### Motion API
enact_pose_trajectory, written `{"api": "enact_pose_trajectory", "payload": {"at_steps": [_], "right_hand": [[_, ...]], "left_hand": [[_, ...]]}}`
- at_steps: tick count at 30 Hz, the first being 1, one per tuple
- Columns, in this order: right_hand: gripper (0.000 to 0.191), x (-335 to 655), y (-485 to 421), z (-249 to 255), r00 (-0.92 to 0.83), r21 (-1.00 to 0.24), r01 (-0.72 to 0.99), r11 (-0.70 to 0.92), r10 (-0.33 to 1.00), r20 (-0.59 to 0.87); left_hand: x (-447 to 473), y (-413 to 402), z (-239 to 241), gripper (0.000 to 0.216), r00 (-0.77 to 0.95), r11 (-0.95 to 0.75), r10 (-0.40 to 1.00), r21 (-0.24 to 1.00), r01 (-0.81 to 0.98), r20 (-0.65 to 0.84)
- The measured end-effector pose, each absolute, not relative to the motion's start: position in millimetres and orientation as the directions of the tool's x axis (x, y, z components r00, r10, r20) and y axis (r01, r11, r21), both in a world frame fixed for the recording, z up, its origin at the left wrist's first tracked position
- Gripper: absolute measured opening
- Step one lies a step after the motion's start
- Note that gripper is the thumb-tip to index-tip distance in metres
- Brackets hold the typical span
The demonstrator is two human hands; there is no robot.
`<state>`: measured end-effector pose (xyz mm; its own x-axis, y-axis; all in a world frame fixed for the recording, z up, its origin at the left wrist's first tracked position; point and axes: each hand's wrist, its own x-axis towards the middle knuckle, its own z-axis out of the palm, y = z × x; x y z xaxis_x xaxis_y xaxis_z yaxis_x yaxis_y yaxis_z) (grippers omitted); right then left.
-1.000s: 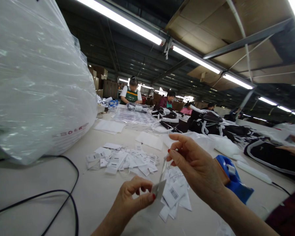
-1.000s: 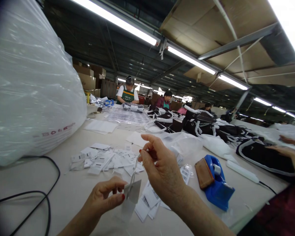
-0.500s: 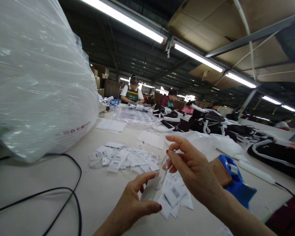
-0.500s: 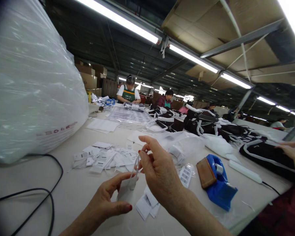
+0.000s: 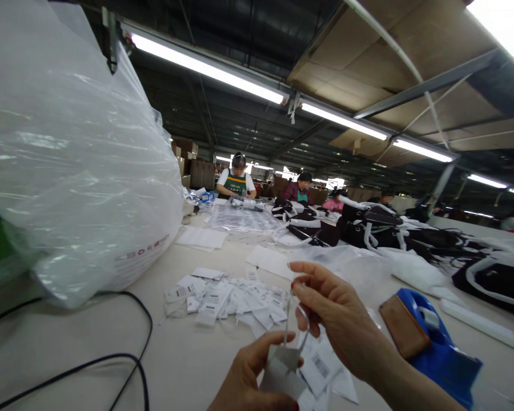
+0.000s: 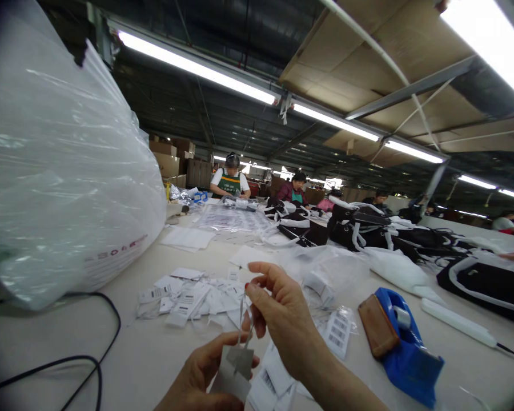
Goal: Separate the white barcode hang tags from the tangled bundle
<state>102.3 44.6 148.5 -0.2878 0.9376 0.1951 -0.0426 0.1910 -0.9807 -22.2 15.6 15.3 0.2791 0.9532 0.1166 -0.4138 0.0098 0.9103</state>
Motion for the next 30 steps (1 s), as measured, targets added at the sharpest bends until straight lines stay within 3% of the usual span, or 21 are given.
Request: {"api": "enact_pose_trajectory", "payload": {"at_steps": [9,16,23,30], "right_hand": [[0.031,104,49,152,-0.309,-0.983,-0.179,0.033,0.947,0.088],[0.025,102,51,154,-0.326,-0.978,-0.207,-0.031,0.945,0.039],[0.023,101,53,153,-0.333,-0.973,-0.207,-0.096,0.943,-0.022],[0.027,105,53,162,-0.377,-0.965,-0.196,-0.172,0.922,-0.088]], "left_hand": [[-17,7,28,0.057,0.240,0.121,0.971,0.871,-0.476,-0.003],[-15,4,37,0.044,0.280,0.151,0.959,0.908,-0.390,-0.039],[-13,9,25,0.041,0.292,0.095,0.956,0.928,-0.361,0.016],[-16,12,16,0.009,0.280,-0.028,0.954,0.962,-0.272,0.107]]}}
